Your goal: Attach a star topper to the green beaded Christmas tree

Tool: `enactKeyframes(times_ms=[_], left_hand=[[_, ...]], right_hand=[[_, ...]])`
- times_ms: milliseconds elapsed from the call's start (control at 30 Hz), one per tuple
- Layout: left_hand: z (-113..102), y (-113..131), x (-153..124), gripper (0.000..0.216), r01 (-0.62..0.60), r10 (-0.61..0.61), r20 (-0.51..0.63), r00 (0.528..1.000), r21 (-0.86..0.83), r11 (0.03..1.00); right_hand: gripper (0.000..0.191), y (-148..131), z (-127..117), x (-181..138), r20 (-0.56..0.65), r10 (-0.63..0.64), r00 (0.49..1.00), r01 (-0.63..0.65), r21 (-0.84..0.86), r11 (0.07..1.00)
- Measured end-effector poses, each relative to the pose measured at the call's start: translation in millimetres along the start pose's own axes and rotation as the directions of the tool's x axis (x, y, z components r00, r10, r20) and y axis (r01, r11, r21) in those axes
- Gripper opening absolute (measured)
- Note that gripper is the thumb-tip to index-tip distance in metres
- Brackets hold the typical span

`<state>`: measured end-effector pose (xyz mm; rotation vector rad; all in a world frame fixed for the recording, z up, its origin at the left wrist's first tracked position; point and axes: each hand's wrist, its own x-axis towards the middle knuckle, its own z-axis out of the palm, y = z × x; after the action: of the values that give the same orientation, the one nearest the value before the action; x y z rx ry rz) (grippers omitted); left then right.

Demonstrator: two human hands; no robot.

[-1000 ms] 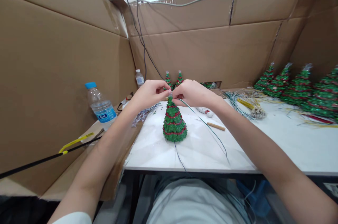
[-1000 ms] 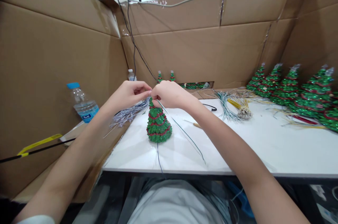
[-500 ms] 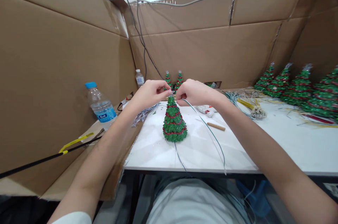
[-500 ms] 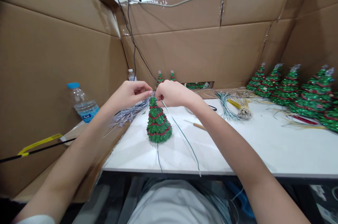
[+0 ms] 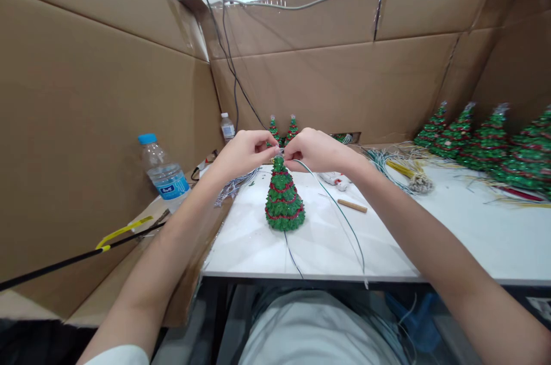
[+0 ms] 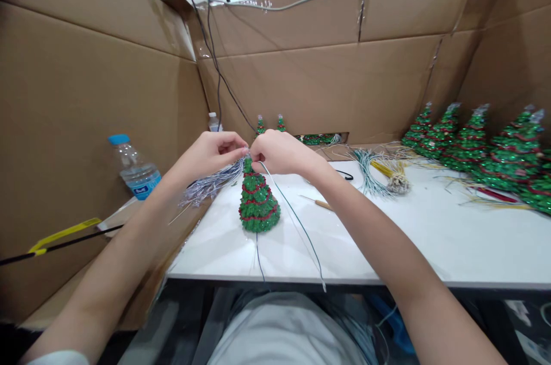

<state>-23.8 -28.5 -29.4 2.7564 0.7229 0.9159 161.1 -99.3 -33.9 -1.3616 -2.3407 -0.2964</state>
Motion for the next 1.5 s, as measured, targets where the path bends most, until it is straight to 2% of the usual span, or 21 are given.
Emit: enactKeyframes(times_ms=[333,500,900,1067,1333,1500], left_hand=[[0.4,0.4,0.1,0.023,-0.001,0.001,-0.005,1.000,0.013,1.000],[0.5,0.9,0.1,0.023,-0.002,0.002,-0.008,1.000,0.009,1.000],[0.1,-0.4,0.5,0.021,-0.002,0.002,-0.003,1.000,0.006,1.000],[0.2,-0.1,0.2,0.021,-0.006,0.006,0.001,1.000,0.007,1.000],[0.3,-1.5,0.2,0.022,-0.011,0.011,-0.004,1.000,0.021,1.000],[0.2,-1.5,0.6,0.021,-0.013,0.013,0.000,1.000,0.014,1.000]], right_hand=[[0.011,-2.0,-2.1,-1.8,0.096,0.005,0.995,-0.006,0.009,1.000],[0.012,-0.6,-0.9,-1.4,0.048,0.035,0.998,-0.032,-0.047,0.998],[0.014,-1.2,3.7,2.3,0.080,0.017,0.997,-0.014,-0.039,0.999],[0.012,-0.4,3.7,1.8,0.047,0.040,0.998,-0.038,-0.026,0.999],[0.011,4.0,6.9,2.7,0.082,0.024,0.996,-0.028,0.046,0.999],[0.011,-0.6,8.0,3.2,0.066,0.038,0.997,-0.039,0.019,0.999]])
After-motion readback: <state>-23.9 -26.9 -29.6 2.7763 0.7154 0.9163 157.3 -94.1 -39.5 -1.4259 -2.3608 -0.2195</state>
